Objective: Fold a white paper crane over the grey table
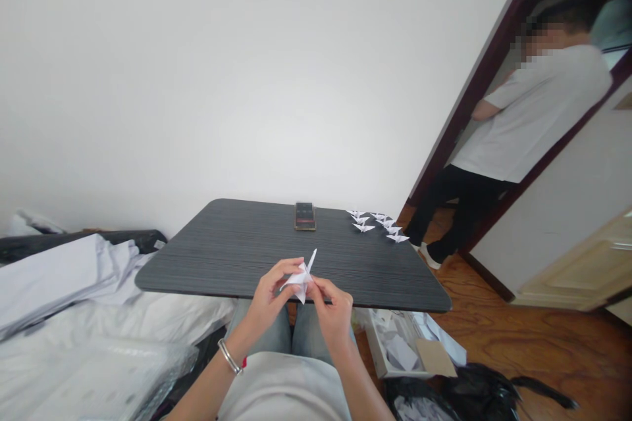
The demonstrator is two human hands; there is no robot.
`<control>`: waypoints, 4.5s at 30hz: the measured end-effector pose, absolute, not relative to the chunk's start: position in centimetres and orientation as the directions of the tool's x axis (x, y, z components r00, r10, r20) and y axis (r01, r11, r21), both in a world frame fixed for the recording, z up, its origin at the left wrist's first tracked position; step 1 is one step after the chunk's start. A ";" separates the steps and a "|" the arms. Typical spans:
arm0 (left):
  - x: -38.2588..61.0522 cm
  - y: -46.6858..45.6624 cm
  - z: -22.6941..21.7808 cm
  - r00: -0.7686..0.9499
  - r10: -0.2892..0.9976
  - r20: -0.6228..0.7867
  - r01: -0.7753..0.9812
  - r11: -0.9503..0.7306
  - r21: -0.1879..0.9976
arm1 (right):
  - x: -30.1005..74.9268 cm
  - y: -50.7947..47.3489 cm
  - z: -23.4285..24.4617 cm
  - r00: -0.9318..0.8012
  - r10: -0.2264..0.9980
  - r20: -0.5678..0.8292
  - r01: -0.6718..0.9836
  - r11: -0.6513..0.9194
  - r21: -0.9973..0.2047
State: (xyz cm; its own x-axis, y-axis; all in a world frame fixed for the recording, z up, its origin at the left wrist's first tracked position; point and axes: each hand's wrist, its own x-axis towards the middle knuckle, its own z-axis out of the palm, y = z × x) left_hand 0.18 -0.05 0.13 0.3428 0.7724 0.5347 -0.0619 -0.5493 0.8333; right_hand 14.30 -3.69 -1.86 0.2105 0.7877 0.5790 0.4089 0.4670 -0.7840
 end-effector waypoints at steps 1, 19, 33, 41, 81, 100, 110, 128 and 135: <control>0.1 -0.1 0.2 0.348 0.766 0.541 -0.056 -0.559 0.827 | 14.3 -3.7 -1.9 0.222 0.784 0.580 0.411 0.464 -0.784; -1.0 -0.8 -0.4 0.328 0.496 0.804 0.391 -0.846 0.363 | 14.2 -3.4 -2.4 0.293 0.814 0.502 0.325 0.409 -0.853; -0.1 -1.3 -0.3 0.231 0.643 0.730 0.365 -0.753 0.548 | 14.3 -3.6 -1.5 0.305 0.773 0.556 0.436 0.406 -0.803; 0.0 -1.3 0.6 0.197 0.720 0.666 0.319 -0.689 0.650 | 14.2 -3.6 -2.1 0.339 0.737 0.584 0.445 0.421 -0.790; 0.5 -0.6 0.2 0.310 0.623 0.718 0.501 -0.749 0.434 | 14.1 -3.5 -2.3 0.228 0.669 0.707 0.596 0.478 -0.645; 1.5 -0.5 0.6 0.239 0.690 0.683 0.486 -0.694 0.532 | 14.0 -3.5 -2.4 0.133 0.704 0.698 0.596 0.506 -0.624; 0.6 -0.6 0.2 0.240 0.698 0.675 0.464 -0.693 0.553 | 14.5 -3.3 -2.4 0.237 0.763 0.602 0.538 0.413 -0.735; 0.0 -0.8 0.0 0.307 0.713 0.630 0.317 -0.701 0.639 | 14.5 -2.5 -2.1 0.266 0.941 0.208 -0.133 0.249 -0.959; 1.0 -0.8 -0.5 0.220 0.763 0.607 0.323 -0.644 0.693 | 14.1 -2.8 -1.9 0.214 0.953 0.214 -0.171 0.252 -0.952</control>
